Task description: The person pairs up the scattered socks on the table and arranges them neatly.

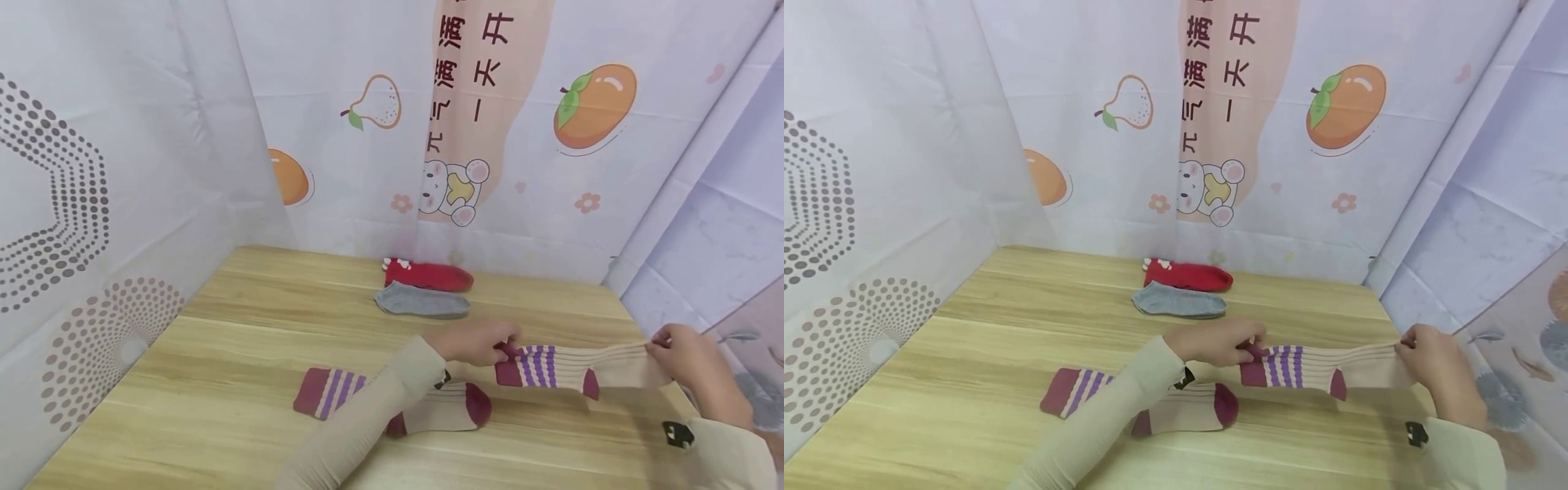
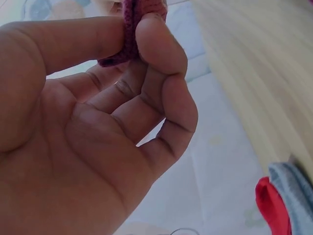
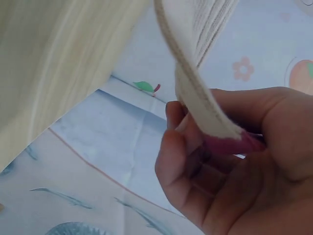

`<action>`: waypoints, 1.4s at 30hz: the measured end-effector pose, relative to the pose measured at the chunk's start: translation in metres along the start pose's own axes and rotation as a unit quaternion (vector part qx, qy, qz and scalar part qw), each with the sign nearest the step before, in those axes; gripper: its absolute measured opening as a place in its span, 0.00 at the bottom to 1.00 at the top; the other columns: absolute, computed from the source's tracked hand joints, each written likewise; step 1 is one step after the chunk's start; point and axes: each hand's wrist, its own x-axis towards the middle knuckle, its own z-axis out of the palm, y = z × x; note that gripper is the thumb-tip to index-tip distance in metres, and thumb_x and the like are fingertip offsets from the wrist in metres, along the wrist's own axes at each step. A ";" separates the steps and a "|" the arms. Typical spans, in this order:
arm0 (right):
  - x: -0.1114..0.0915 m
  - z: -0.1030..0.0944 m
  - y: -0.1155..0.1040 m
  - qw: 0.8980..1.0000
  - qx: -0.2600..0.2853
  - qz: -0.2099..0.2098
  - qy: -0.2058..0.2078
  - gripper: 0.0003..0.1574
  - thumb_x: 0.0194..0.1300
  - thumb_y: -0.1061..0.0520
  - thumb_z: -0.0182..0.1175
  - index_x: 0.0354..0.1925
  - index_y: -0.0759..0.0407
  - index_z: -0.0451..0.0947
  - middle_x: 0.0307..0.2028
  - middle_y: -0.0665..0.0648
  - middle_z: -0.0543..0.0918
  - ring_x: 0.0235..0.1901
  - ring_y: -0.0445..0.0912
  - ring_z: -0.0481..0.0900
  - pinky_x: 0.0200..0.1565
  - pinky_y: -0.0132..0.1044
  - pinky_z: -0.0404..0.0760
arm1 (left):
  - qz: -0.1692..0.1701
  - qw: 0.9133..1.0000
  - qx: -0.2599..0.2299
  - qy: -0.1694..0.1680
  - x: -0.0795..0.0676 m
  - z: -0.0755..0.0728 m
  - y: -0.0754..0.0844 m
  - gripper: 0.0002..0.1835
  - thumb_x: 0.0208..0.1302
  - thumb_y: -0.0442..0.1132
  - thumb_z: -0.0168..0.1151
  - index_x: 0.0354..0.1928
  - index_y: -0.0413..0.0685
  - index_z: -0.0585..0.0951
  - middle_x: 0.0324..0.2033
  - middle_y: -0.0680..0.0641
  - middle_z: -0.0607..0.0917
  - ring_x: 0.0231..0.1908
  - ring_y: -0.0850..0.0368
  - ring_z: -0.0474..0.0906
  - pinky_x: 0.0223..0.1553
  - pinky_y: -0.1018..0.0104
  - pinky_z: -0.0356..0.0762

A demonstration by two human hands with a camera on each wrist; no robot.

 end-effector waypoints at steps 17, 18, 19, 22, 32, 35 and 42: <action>-0.004 -0.002 -0.031 0.998 0.004 -0.047 0.040 0.10 0.63 0.59 0.64 0.31 0.66 0.78 0.25 0.59 0.82 0.27 0.53 0.77 0.29 0.49 0.73 | -0.050 0.999 -0.004 0.017 -0.042 -0.016 -0.023 0.08 0.67 0.35 0.64 0.41 0.52 0.74 0.35 0.57 0.78 0.35 0.63 0.73 0.38 0.75 0.73; -0.004 -0.002 -0.033 0.998 0.003 -0.055 0.044 0.09 0.62 0.59 0.65 0.31 0.65 0.78 0.24 0.58 0.82 0.26 0.52 0.76 0.29 0.48 0.72 | -0.050 0.999 -0.008 0.020 -0.046 -0.016 -0.024 0.08 0.67 0.34 0.64 0.42 0.52 0.74 0.35 0.57 0.78 0.35 0.64 0.73 0.38 0.75 0.73; -0.004 -0.002 -0.036 0.997 0.002 -0.064 0.051 0.08 0.61 0.60 0.65 0.30 0.64 0.78 0.24 0.56 0.81 0.25 0.50 0.75 0.29 0.47 0.71 | -0.048 0.999 -0.009 0.023 -0.050 -0.017 -0.026 0.08 0.67 0.34 0.64 0.42 0.52 0.74 0.35 0.57 0.78 0.35 0.64 0.73 0.39 0.75 0.73; -0.004 -0.001 -0.044 0.994 0.007 -0.089 0.066 0.07 0.60 0.61 0.66 0.28 0.61 0.78 0.22 0.52 0.80 0.23 0.45 0.72 0.28 0.44 0.69 | -0.043 0.998 -0.007 0.034 -0.062 -0.023 -0.028 0.09 0.66 0.32 0.65 0.41 0.51 0.75 0.34 0.58 0.78 0.35 0.64 0.72 0.39 0.76 0.73; -0.007 0.000 -0.070 0.988 0.016 -0.124 0.086 0.06 0.59 0.63 0.67 0.30 0.61 0.79 0.21 0.48 0.79 0.23 0.43 0.72 0.27 0.42 0.70 | -0.041 0.998 0.004 0.045 -0.096 -0.036 -0.024 0.08 0.66 0.32 0.64 0.40 0.50 0.75 0.34 0.56 0.81 0.35 0.66 0.73 0.38 0.77 0.74; -0.010 0.001 -0.079 0.986 0.018 -0.136 0.094 0.06 0.59 0.63 0.68 0.30 0.60 0.78 0.20 0.47 0.77 0.22 0.42 0.70 0.25 0.41 0.68 | -0.048 0.998 -0.007 0.042 -0.108 -0.038 -0.026 0.08 0.66 0.32 0.63 0.40 0.51 0.75 0.32 0.57 0.79 0.33 0.64 0.72 0.36 0.75 0.74; -0.014 0.003 -0.100 0.978 0.021 -0.172 0.111 0.06 0.59 0.63 0.69 0.31 0.59 0.79 0.17 0.44 0.73 0.18 0.36 0.66 0.23 0.36 0.66 | -0.065 0.997 -0.018 0.045 -0.136 -0.042 -0.037 0.07 0.66 0.31 0.62 0.41 0.50 0.76 0.32 0.56 0.78 0.34 0.62 0.72 0.37 0.73 0.74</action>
